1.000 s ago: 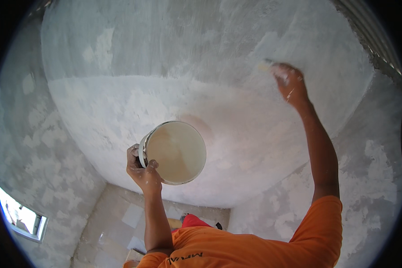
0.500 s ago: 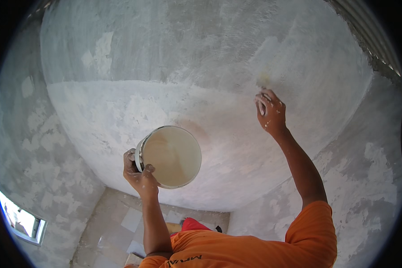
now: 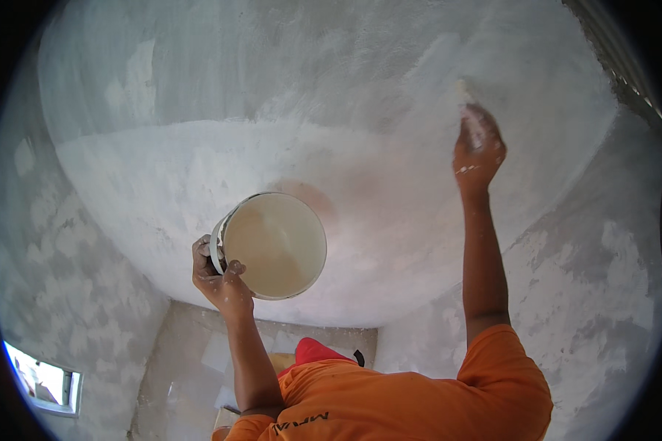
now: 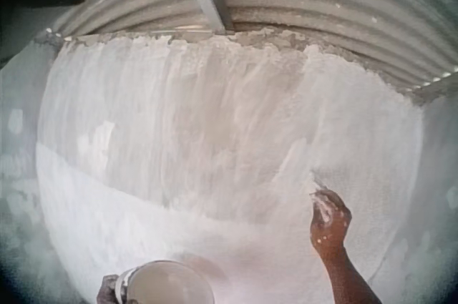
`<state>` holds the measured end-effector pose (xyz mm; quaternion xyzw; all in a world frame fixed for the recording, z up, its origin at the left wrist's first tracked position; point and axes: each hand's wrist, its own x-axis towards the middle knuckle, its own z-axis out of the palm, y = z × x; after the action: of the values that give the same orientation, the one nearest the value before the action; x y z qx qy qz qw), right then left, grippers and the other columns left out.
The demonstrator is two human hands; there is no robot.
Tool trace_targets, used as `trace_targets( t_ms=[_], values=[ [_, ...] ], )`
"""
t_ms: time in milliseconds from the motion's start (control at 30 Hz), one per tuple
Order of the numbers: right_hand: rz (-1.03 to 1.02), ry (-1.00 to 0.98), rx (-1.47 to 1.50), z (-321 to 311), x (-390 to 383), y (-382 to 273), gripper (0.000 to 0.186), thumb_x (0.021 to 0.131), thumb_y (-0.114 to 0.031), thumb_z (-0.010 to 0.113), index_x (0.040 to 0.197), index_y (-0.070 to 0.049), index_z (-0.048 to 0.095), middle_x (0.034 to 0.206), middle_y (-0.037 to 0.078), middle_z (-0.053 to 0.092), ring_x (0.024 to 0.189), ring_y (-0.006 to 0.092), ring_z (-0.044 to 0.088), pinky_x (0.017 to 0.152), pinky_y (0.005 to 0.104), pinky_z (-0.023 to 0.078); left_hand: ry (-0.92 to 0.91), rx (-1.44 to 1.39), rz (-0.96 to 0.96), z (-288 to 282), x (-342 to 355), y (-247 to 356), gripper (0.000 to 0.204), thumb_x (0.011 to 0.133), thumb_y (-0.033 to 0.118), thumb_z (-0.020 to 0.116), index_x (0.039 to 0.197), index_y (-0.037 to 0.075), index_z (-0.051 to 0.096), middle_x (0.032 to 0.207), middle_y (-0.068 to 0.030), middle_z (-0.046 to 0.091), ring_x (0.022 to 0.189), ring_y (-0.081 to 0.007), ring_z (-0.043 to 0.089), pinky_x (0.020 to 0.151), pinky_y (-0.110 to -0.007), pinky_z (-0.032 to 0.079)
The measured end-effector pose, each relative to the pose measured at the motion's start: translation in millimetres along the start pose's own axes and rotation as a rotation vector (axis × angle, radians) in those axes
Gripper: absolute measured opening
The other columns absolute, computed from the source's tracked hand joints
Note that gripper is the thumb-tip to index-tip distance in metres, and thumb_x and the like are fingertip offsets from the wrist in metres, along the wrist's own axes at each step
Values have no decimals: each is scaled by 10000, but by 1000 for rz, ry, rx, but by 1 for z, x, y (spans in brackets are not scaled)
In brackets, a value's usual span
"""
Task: The person paints a ceiling by hand using a small brush and a bucket of white paint.
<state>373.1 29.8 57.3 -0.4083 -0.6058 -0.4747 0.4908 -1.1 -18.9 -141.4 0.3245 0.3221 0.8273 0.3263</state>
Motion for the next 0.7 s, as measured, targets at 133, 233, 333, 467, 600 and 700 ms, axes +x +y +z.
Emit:
trace_targets(
  t_ms=[133, 233, 333, 467, 600, 700],
  values=[
    [-35, -355, 69, 25, -68, -40, 226, 826, -22, 735, 1048, -64, 747, 1098, 145, 741, 958, 327, 735, 789, 367, 592, 13, 2, 60, 0, -2, -2, 363, 520, -85, 499, 854, 49, 541, 866, 3, 476, 782, -108, 505, 738, -203, 456],
    [27, -520, 205, 23, -89, -49, 261, 795, 2, 710, 1044, -71, 744, 1117, 127, 739, 964, 321, 728, 798, 385, 595, 30, 8, 106, -4, 4, -9, 359, 510, -77, 507, 845, 50, 540, 868, 5, 474, 788, -113, 506, 762, -223, 467],
    [19, -602, 225, 21, -114, -40, 403, 709, 40, 693, 1088, -93, 726, 1232, 87, 703, 1047, 294, 707, 888, 383, 594, 77, 50, 64, -5, 2, -14, 373, 502, -61, 516, 861, 29, 564, 835, 0, 483, 760, -114, 506, 762, -234, 474],
    [-19, -838, 310, 19, -133, -37, 357, 761, 19, 709, 1108, -60, 727, 1213, 110, 714, 1047, 302, 711, 917, 399, 588, 100, 65, 26, -9, 1, -20, 358, 504, -27, 538, 854, 43, 512, 933, -16, 502, 832, -150, 510, 898, -263, 446],
    [223, -807, 397, 9, -82, -12, 198, 891, -49, 724, 1083, -6, 736, 1121, 185, 735, 1050, 334, 709, 952, 402, 563, 78, 39, 4, -13, 2, -24, 346, 502, -15, 551, 839, 49, 503, 947, -24, 497, 847, -155, 508, 905, -259, 431],
    [251, -615, 177, 1, -20, 19, 209, 912, -62, 729, 1107, 12, 722, 1087, 173, 740, 1017, 299, 716, 952, 391, 559, 59, 71, 35, -13, 2, -21, 326, 509, -11, 554, 824, 47, 490, 971, -30, 496, 863, -158, 501, 900, -251, 419]
  ],
)
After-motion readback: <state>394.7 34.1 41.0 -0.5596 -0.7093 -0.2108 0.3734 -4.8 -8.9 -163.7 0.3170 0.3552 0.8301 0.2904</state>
